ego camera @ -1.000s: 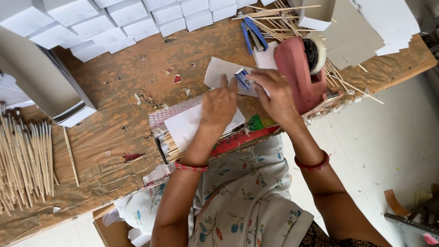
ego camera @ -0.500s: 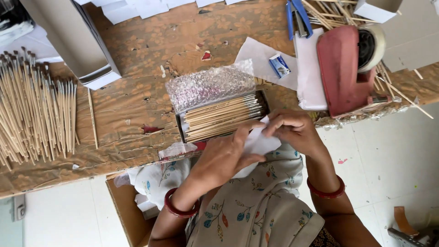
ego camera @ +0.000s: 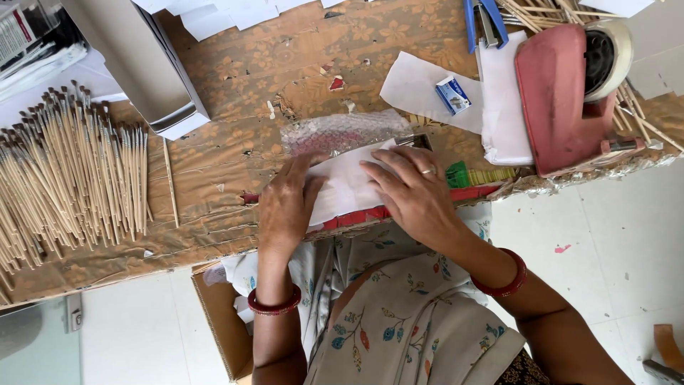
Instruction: The person organizes brushes into bunches by hand, wraps them in bubble wrap and paper, and then places the wrapped bunches into cardboard boxes.
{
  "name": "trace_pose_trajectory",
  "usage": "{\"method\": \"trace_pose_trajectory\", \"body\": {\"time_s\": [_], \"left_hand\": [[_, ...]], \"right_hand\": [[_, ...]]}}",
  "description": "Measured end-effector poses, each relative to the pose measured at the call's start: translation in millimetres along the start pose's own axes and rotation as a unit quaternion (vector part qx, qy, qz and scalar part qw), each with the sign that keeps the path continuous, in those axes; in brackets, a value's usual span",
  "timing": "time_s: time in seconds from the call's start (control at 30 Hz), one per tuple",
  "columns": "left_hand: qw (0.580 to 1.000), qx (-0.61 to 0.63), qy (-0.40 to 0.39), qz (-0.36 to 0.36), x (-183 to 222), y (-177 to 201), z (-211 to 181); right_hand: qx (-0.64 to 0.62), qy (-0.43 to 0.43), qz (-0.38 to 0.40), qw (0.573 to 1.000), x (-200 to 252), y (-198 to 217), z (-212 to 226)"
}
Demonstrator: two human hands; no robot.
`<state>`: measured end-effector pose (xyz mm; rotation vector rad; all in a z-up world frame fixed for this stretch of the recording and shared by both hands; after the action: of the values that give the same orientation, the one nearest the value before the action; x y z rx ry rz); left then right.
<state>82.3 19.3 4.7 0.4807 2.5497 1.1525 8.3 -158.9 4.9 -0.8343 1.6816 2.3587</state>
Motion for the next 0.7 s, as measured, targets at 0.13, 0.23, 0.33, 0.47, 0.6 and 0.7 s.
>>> {"method": "trace_pose_trajectory", "body": {"time_s": [0.13,0.23,0.33,0.47,0.6,0.7], "left_hand": [[1.0,-0.009,-0.023,-0.004,0.2,1.1,-9.6],[0.993,-0.086,0.082,-0.013,9.6,-9.8,-3.7],[0.928,-0.303,-0.02,-0.216,31.7,-15.5,-36.9],[0.963,-0.222,-0.113,-0.099,32.0,-70.1,-35.6],[0.985,-0.139,-0.097,-0.027,23.8,-69.8,-30.3],[0.973,-0.213,-0.093,-0.016,23.0,-64.6,-36.9]], "right_hand": [[-0.049,-0.016,0.058,0.997,-3.3,-14.6,2.4],[-0.042,-0.047,0.024,0.998,-3.5,-9.1,-3.0],[-0.048,-0.075,0.034,0.995,-1.8,-13.9,-7.7],[-0.012,-0.05,0.039,0.998,3.2,-23.0,-13.1],[0.064,-0.114,-0.022,0.991,12.3,3.2,-57.0],[0.038,-0.17,-0.028,0.984,23.1,19.8,-69.8]]}}
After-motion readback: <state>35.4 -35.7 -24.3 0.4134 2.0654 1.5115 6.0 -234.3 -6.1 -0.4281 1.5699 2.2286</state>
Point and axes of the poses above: each hand's wrist, its own x-axis away from the middle knuckle, its own y-axis out of the back of the hand, z = x × y, the point moved 8 cm from there along -x, towards the middle knuckle, and after that the axes turned 3 degrees about z, right-handed, at the moved point
